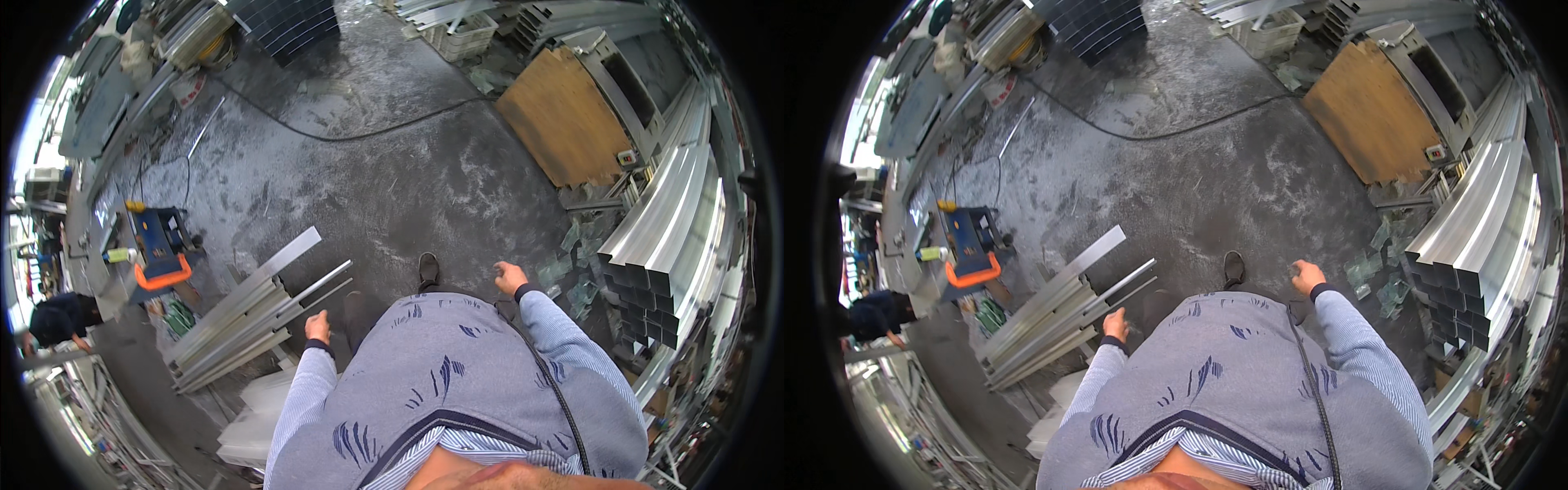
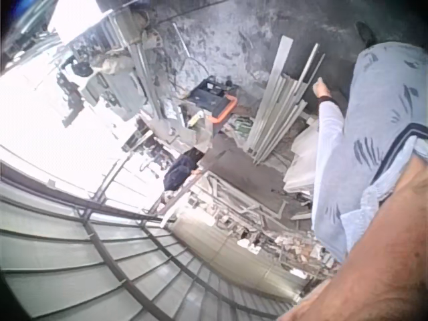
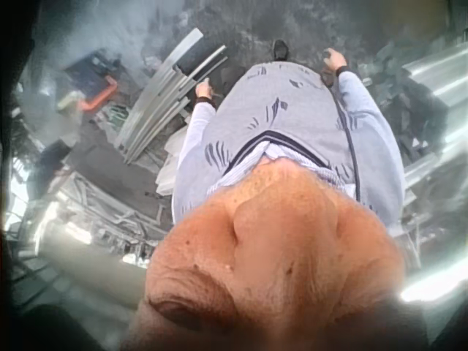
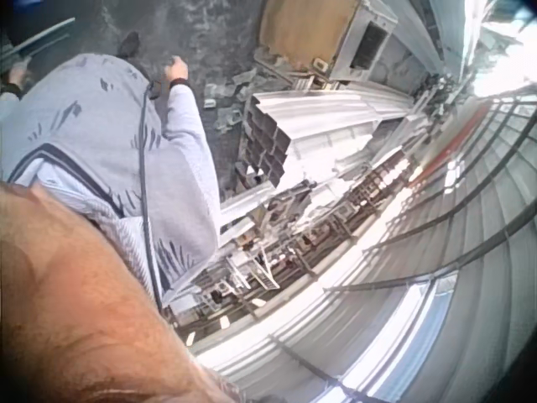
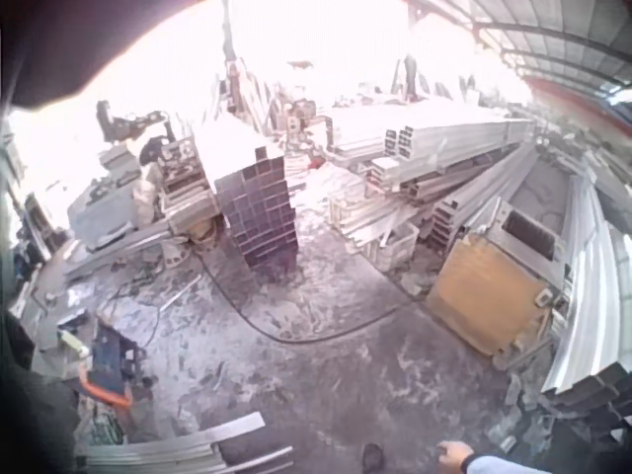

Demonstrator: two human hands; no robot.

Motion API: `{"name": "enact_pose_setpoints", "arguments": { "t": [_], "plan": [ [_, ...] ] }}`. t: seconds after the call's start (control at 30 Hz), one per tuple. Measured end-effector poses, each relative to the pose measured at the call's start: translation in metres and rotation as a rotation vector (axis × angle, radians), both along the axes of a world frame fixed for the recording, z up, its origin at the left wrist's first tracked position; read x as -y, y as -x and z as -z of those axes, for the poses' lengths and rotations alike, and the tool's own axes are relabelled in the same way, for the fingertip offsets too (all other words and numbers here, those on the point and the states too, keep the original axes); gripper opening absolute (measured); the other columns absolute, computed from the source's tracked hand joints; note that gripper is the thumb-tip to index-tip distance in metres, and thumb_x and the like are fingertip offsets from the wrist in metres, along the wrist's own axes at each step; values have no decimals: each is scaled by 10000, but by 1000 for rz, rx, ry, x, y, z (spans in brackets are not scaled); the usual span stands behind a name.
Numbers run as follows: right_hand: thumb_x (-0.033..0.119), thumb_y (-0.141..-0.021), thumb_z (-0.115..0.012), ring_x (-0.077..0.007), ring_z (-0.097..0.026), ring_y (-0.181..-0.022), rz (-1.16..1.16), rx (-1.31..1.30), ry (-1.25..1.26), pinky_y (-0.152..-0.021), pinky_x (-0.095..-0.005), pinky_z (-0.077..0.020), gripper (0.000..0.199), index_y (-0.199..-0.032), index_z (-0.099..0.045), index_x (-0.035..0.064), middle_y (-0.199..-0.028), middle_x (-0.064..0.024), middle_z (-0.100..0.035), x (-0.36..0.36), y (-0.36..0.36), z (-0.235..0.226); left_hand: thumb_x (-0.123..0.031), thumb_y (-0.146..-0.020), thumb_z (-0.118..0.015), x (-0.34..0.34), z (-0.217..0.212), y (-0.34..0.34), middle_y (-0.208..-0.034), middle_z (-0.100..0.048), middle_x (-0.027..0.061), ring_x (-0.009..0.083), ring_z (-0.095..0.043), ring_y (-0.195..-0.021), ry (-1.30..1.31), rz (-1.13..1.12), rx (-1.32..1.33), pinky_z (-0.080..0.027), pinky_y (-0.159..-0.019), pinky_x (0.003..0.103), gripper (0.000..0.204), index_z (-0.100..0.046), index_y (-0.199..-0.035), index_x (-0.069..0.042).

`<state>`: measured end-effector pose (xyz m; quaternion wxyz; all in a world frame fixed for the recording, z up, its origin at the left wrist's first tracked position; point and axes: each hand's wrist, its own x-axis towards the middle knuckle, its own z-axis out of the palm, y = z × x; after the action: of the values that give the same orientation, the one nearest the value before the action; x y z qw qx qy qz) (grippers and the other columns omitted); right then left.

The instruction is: The person repeatedly picks up long white metal profiles from a stack, carries them to a machine, places them on the machine's surface, and returns to the stack. This cycle is repeated multiple times throughout the clip.

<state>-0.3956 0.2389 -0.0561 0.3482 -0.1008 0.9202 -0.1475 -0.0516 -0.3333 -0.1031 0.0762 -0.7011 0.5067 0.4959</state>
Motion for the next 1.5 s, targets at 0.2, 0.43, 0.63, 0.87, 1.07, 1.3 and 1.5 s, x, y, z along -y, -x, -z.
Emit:
{"name": "enact_pose_setpoints", "arguments": {
  "t": [0.2,0.43,0.63,0.87,1.07,1.3,1.5],
  "plan": [
    [181,-865,-731,-362,-787,-1178,430,-3,46,-1056,-446,-609,525,-1370,-755,39,-1247,-218,-818,-48,48,34,-382,-961,-845,-33,-32,228,-938,-774,82,169,-723,-799,72,443,-109,-595,-731,354,415,-763,-1162,-28],
    [254,-858,-754,-346,-766,-1243,693,349,96,-1093,-423,-582,618,-1434,-731,31,-1286,-220,-811,-57,73,58,-358,-955,-843,-20,4,394,-940,-769,76,161,-708,-790,-32,571,-114,-567,-691,351,420,-752,-1164,-6],
    [256,-844,-760,-378,-703,-1344,717,240,60,-1150,-414,-540,630,-1431,-734,28,-1412,-249,-749,-37,166,1,-399,-946,-813,18,32,518,-954,-789,137,254,-745,-756,-178,629,86,-591,-662,432,535,-733,-1300,-6],
    [179,-918,-712,-323,-800,-1159,783,-189,235,-1040,-421,-616,457,-1346,-771,31,-1243,-213,-821,-12,363,-53,-500,-920,-794,63,60,730,-991,-832,200,329,-803,-988,77,1156,-35,-607,-932,435,528,-809,-1074,4],
    [105,-917,-703,-256,-796,-1160,694,-433,410,-1053,-388,-609,438,-1346,-761,38,-1238,-149,-830,-17,603,-108,-462,-905,-838,33,47,876,-1140,-831,184,320,-779,-1124,107,1002,-176,-586,-1018,413,529,-792,-1177,-10],
    [202,-870,-738,-386,-730,-1205,423,-820,120,-1096,-480,-565,478,-1337,-765,104,-1252,-191,-782,-69,904,-117,-375,-985,-830,-20,-5,945,-1052,-744,53,185,-708,-892,-111,734,-34,-566,-698,345,448,-698,-1302,-87],
    [340,-841,-756,-405,-464,-1502,370,-738,-283,-1293,-523,-367,715,-1524,-650,157,-1600,-153,-584,-81,1057,-86,-344,-982,-823,-29,-43,1003,-1049,-738,52,156,-695,-852,-34,663,-4,-557,-675,319,413,-714,-1256,-54]
  ]
}}
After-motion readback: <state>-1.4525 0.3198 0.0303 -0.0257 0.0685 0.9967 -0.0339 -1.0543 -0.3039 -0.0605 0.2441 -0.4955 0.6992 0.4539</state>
